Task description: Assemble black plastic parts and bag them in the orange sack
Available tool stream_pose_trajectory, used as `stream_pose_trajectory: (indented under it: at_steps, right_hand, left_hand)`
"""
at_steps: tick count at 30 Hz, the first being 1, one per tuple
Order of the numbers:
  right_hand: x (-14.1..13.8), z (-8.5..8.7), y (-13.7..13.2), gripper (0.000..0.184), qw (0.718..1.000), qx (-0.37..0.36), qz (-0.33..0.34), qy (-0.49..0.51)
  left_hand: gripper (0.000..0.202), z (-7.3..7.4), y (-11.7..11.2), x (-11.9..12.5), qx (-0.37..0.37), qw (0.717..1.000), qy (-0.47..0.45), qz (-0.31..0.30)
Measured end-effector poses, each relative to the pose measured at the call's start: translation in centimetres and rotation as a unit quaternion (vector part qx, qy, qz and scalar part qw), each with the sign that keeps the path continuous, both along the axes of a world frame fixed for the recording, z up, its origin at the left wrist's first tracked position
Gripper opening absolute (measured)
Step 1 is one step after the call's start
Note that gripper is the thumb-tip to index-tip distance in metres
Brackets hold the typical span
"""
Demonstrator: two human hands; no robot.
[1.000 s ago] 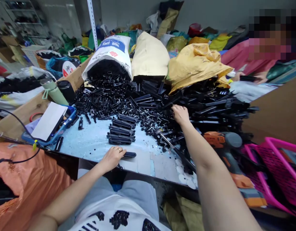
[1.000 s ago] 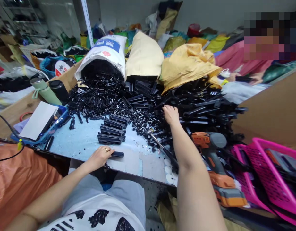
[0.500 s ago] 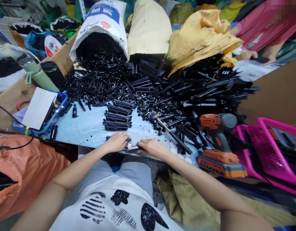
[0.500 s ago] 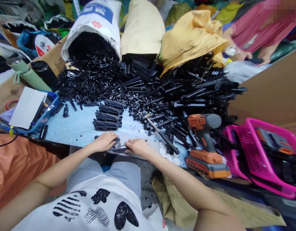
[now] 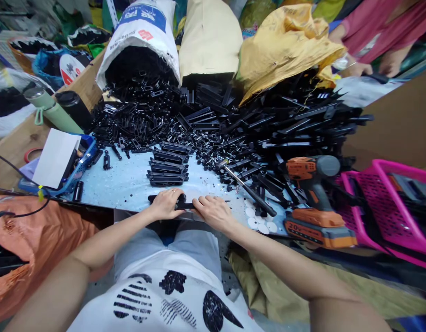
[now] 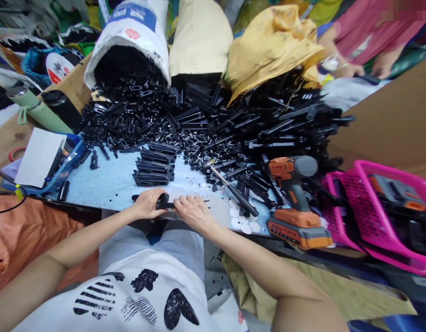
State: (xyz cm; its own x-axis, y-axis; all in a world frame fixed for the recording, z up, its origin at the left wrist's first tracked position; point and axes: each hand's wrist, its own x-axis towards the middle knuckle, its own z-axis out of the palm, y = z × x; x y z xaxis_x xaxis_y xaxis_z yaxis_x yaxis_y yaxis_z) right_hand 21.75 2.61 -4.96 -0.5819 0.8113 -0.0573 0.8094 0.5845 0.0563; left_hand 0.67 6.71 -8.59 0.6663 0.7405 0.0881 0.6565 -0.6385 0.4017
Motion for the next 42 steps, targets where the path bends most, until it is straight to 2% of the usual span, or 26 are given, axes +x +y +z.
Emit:
stream_pose_trajectory:
  at_steps: [4,7,9,12,14,16,18,21,23,26,29,31,34,36,39,42]
  right_hand:
    - [-0.1,1.3,0.9,0.030,1.000,-0.015,0.027,-0.001]
    - [0.2,1.3,1.5,0.033,0.999,-0.026,0.038,0.003]
    - [0.8,0.4,1.6,0.035,0.999,-0.030,0.030,0.015]
    - [2.4,-2.1,1.1,0.039,0.998,-0.033,0.006,0.057]
    - [3.7,-3.7,0.6,0.039,0.996,-0.030,-0.015,0.087]
    - [5.0,-4.6,0.0,0.037,0.993,-0.035,-0.030,0.112]
    - [5.9,-4.9,0.1,0.035,0.988,-0.045,-0.055,0.139]
    - [6.3,-4.6,2.0,0.032,0.975,-0.022,-0.127,0.180]
    - [5.6,-4.5,4.6,0.031,0.967,0.008,-0.174,0.185]
    - [3.3,-4.8,9.0,0.029,0.958,0.029,-0.249,0.136]
    - [1.0,-5.1,12.1,0.026,0.946,0.013,-0.315,0.070]
    - [0.3,-5.1,12.9,0.026,0.943,0.002,-0.327,0.056]
    - [0.8,-5.0,12.4,0.024,0.947,0.000,-0.314,0.068]
    - [1.7,-4.7,11.3,0.023,0.952,-0.006,-0.286,0.109]
    - [3.0,-4.0,9.0,0.020,0.945,-0.016,-0.231,0.230]
    - [3.5,-2.9,6.5,0.021,0.920,-0.018,-0.200,0.336]
  left_hand:
    - [0.044,-0.6,-0.1,-0.4,0.013,0.999,-0.035,-0.005]
    - [0.045,-0.6,-0.3,-0.5,0.003,1.000,-0.026,0.010]
    - [0.046,-0.2,-0.4,0.0,-0.013,1.000,0.008,0.001]
    - [0.051,0.9,0.4,2.2,-0.004,0.998,0.037,-0.056]
    - [0.043,1.6,2.4,4.8,0.021,0.998,0.034,-0.058]
    - [0.030,2.0,5.6,7.8,0.027,0.998,0.053,-0.001]
    - [0.028,2.1,9.2,10.5,0.013,0.994,0.094,0.057]
    - [0.025,2.0,12.9,13.1,0.003,0.992,0.102,0.076]
    - [0.025,2.1,13.5,13.3,0.010,0.992,0.099,0.080]
    - [0.028,2.9,12.2,11.1,0.034,0.991,0.091,0.091]
    - [0.025,4.1,9.5,6.1,0.057,0.993,0.024,0.105]
    - [0.025,4.5,7.4,2.1,0.056,0.990,-0.037,0.124]
    - [0.021,3.8,4.2,-2.5,0.009,0.986,-0.080,0.146]
    - [0.018,2.9,2.4,-4.1,-0.025,0.985,-0.086,0.150]
    - [0.018,2.1,1.0,-4.5,-0.033,0.987,-0.065,0.144]
    - [0.019,2.6,0.8,-3.7,-0.021,0.992,-0.006,0.126]
